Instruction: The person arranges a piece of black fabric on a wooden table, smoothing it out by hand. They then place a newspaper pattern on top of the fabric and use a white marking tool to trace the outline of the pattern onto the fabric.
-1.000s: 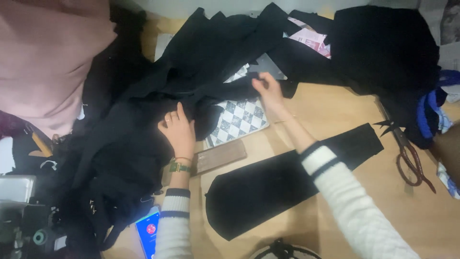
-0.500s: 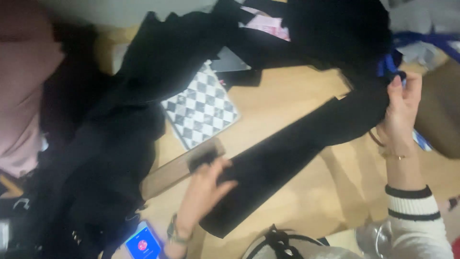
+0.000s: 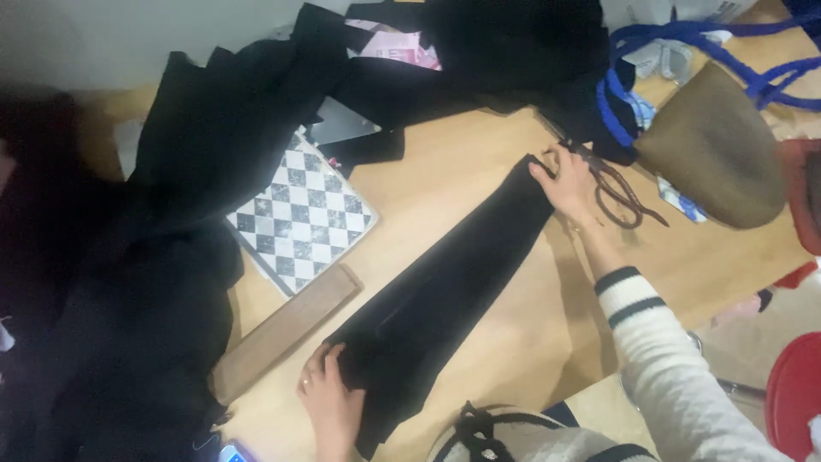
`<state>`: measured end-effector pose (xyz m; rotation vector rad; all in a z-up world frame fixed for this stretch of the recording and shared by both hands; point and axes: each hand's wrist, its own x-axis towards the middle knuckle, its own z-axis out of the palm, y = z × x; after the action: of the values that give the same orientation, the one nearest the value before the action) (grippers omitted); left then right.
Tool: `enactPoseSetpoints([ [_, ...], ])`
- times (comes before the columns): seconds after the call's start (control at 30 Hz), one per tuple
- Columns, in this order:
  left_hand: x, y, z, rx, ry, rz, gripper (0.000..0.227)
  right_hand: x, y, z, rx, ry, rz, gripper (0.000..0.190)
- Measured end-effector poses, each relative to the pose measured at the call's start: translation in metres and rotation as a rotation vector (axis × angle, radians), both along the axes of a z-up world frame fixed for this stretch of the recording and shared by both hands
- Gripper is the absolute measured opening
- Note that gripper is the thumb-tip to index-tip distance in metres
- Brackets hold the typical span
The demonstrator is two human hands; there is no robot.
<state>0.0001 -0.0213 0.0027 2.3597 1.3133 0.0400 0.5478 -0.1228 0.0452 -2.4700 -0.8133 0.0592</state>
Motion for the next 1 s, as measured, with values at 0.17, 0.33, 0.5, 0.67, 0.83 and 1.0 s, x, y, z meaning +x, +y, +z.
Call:
enactPoseSetpoints([
  [0.17, 0.002, -0.044, -0.017, -0.046, -0.195, 0.08, 0.106, -0.024, 0.001, 0.016, -0.091, 0.432, -0.063, 0.094],
  [0.33, 0.008, -0.042, 0.001, -0.47, -0.263, 0.064, 0.07, -0.035, -0.005, 0.052, 0.046, 0.642, 0.045, 0.036],
  [0.5, 0.052, -0.016, 0.055, -0.718, -0.599, 0.049, 0.081, -0.078, 0.01, 0.138, 0.052, 0.581, 0.047, 0.053],
  [0.67, 0.137, 0.012, 0.114, -0.531, -0.695, -0.433, 0.071, -0.141, 0.029, 0.14, -0.637, 0.603, 0.807, 0.067],
  [0.83, 0.162, 0.078, 0.164, -0.355, -0.771, -0.635, 0.047, -0.13, 0.068, 0.158, -0.411, 0.668, 0.749, 0.054],
  [1.0, 0.132, 0.202, 0.106, -0.278, -0.61, -0.139, 0.053, -0.033, 0.08, 0.176, 0.059, 0.46, 0.202, 0.03],
])
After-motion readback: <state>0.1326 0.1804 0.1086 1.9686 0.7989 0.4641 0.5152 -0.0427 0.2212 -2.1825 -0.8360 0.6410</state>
